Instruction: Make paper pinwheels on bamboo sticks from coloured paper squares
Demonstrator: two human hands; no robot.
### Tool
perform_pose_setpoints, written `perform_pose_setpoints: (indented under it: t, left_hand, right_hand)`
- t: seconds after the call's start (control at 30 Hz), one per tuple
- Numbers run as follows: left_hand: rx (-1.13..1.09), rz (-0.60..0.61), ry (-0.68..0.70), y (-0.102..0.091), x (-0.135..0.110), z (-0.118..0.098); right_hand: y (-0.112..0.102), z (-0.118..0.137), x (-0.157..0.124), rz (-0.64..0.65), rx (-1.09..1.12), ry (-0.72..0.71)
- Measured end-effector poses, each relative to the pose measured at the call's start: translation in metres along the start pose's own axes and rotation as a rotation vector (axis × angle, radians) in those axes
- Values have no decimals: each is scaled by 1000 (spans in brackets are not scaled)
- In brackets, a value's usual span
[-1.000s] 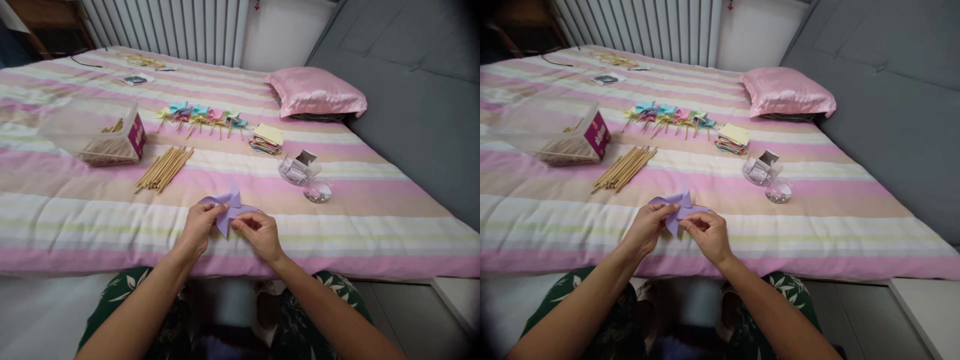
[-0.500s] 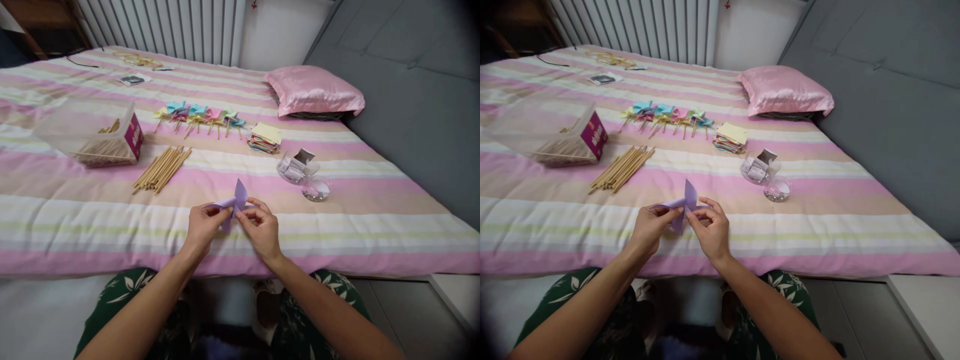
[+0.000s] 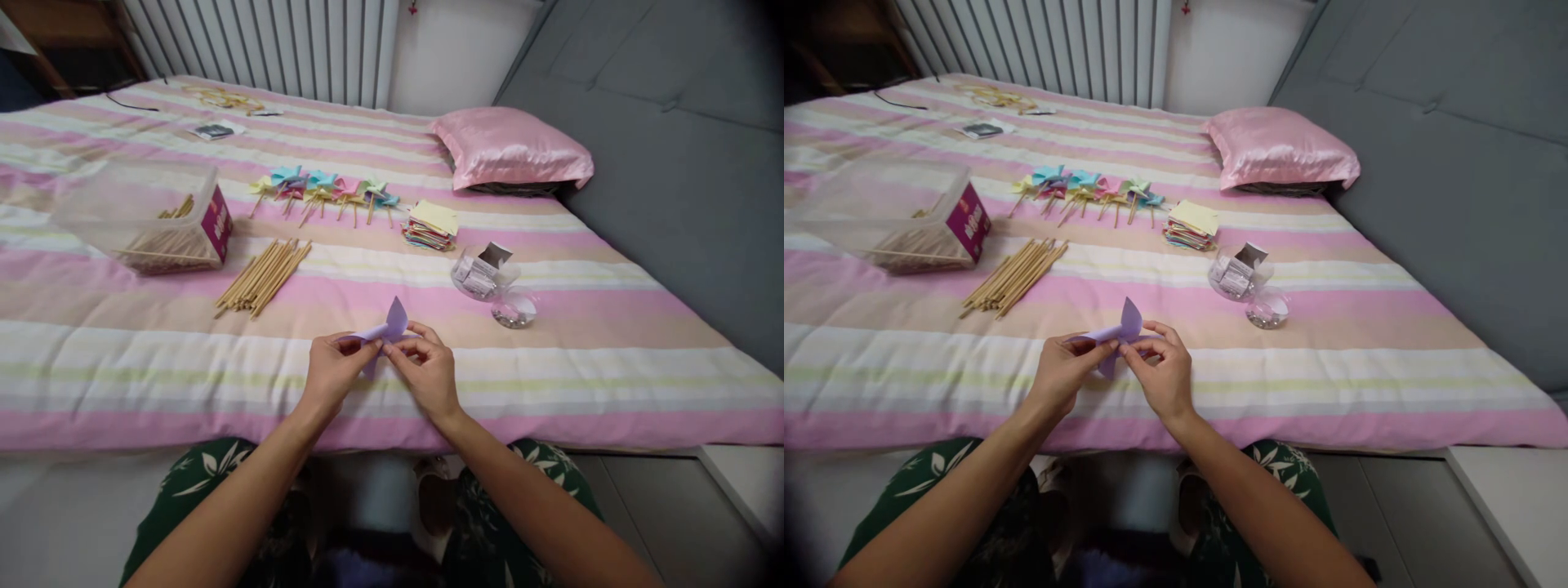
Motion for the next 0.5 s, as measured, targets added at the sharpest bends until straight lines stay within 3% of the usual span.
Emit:
perform_pose_setpoints:
  t: [0.5]
  left_hand:
    - [51,-11,19,-1,3,4]
  right_hand:
    - [-1,6,0,31,-27,-23]
Point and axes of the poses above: each hand's wrist, its own x-axis towards the middle knuckle, its own y-axis out of the palm, z = x × y, the point moved 3 cm from there along x, towards the middle knuckle, and after that the axes turned 2 degrees about x, right-handed, at the moved point
